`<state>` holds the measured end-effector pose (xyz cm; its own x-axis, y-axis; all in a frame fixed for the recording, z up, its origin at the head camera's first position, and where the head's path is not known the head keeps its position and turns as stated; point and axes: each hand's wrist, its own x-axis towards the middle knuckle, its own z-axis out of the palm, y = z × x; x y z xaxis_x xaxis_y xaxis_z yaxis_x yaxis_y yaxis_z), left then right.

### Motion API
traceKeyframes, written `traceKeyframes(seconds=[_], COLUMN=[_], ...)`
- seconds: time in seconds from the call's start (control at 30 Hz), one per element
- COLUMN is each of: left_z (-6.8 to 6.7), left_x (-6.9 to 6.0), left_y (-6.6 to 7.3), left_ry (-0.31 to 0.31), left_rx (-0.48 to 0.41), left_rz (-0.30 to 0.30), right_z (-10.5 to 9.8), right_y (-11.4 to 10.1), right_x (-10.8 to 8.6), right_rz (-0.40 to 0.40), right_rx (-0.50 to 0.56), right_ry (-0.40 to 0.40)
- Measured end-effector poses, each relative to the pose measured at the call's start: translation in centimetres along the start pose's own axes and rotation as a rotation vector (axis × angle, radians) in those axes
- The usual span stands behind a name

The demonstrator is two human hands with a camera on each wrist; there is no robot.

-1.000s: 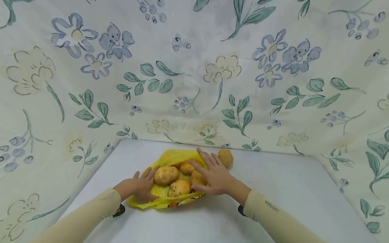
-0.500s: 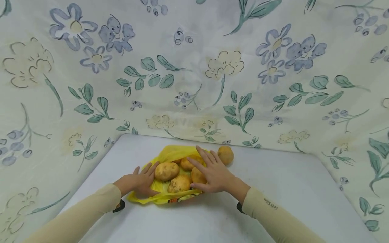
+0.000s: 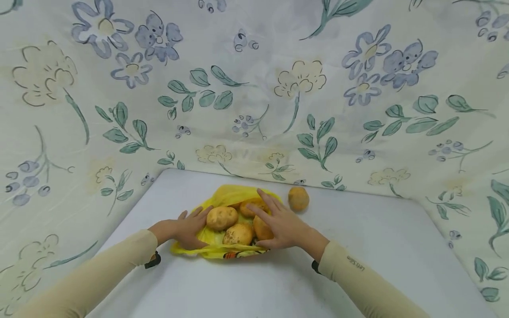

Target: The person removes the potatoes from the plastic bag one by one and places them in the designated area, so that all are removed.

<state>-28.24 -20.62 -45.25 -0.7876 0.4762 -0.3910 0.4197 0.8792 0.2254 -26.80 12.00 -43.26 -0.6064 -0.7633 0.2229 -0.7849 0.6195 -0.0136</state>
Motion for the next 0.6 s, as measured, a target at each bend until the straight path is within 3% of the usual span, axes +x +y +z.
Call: traceKeyframes(seconds=[0.13,0.23,0.6], left_z=[-0.13,-0.05,-0.20], left_x=[-0.07,-0.14,0.10], left_y=[-0.65,-0.95,-0.64], left_ry=[0.021,0.024,0.019], left_rx=[-0.103,-0.126,-0.033], left_rz=[0.036,0.044,0.023], right_z=[0.02,-0.04,-0.21], right_y=[0.06,0.03,-0.20], right_x=[-0.23,-0.27,0.58], right_rz=[0.004,0.013,0.034], right_rx=[0.010,0.035,0.056], right_ry=[-0.016,-0.042,-0.096])
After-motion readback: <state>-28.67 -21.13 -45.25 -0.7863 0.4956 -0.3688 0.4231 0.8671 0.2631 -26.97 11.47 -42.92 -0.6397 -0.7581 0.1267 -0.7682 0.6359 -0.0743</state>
